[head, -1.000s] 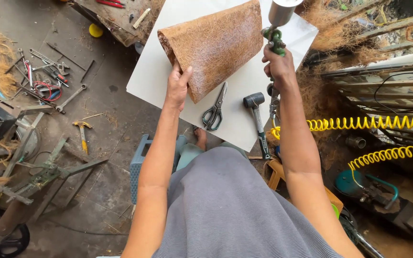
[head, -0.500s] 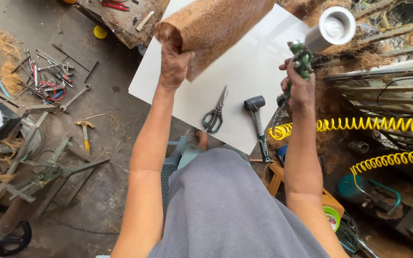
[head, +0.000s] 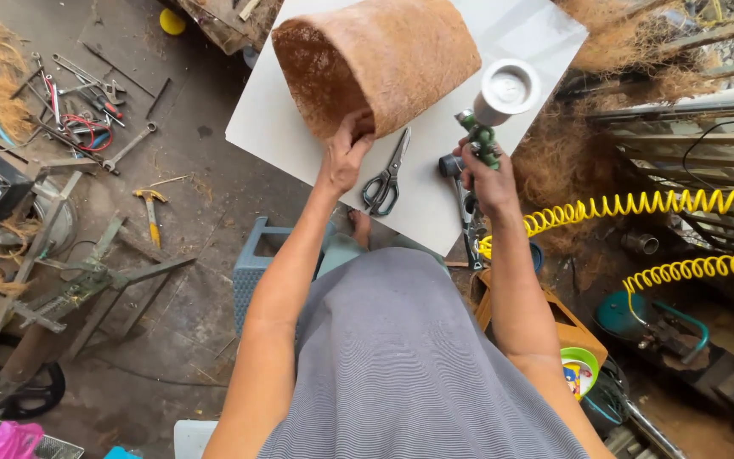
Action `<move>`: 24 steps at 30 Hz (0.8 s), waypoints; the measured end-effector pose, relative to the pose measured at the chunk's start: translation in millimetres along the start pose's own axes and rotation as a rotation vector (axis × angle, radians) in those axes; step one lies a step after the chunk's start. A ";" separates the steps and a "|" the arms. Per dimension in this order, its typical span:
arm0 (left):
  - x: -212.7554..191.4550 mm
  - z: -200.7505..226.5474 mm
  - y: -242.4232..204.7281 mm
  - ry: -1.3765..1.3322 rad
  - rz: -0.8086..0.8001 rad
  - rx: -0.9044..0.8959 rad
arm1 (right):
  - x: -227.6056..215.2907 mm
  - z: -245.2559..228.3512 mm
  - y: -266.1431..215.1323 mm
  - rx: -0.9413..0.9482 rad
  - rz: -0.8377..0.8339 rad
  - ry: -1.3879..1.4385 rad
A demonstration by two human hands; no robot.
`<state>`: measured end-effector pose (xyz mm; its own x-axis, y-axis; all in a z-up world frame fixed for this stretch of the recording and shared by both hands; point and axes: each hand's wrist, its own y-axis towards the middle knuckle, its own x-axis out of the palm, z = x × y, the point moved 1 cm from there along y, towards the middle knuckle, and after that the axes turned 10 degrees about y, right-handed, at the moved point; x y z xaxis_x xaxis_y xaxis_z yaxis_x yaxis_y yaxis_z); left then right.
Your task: The person uses a spray gun to apply a white coating onto a folded piece of brown cocopeat mat. They rotate and reposition the mat to cover different sides and edges, then briefly adjust the yellow air hose before continuing to spray the remaining surfaces.
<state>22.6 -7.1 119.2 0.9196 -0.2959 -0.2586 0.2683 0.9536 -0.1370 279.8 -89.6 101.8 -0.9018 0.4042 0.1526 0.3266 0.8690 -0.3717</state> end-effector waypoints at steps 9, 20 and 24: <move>31.6 -55.7 -17.9 -0.171 -0.032 -0.052 | 32.4 10.3 4.2 0.087 -0.107 -0.185; 59.2 -157.4 5.6 -0.551 0.329 -0.484 | 54.6 -39.4 -52.4 0.292 -0.235 -0.485; 61.0 -147.4 3.0 -0.536 0.312 -0.479 | 57.0 -36.7 -66.1 0.322 -0.258 -0.448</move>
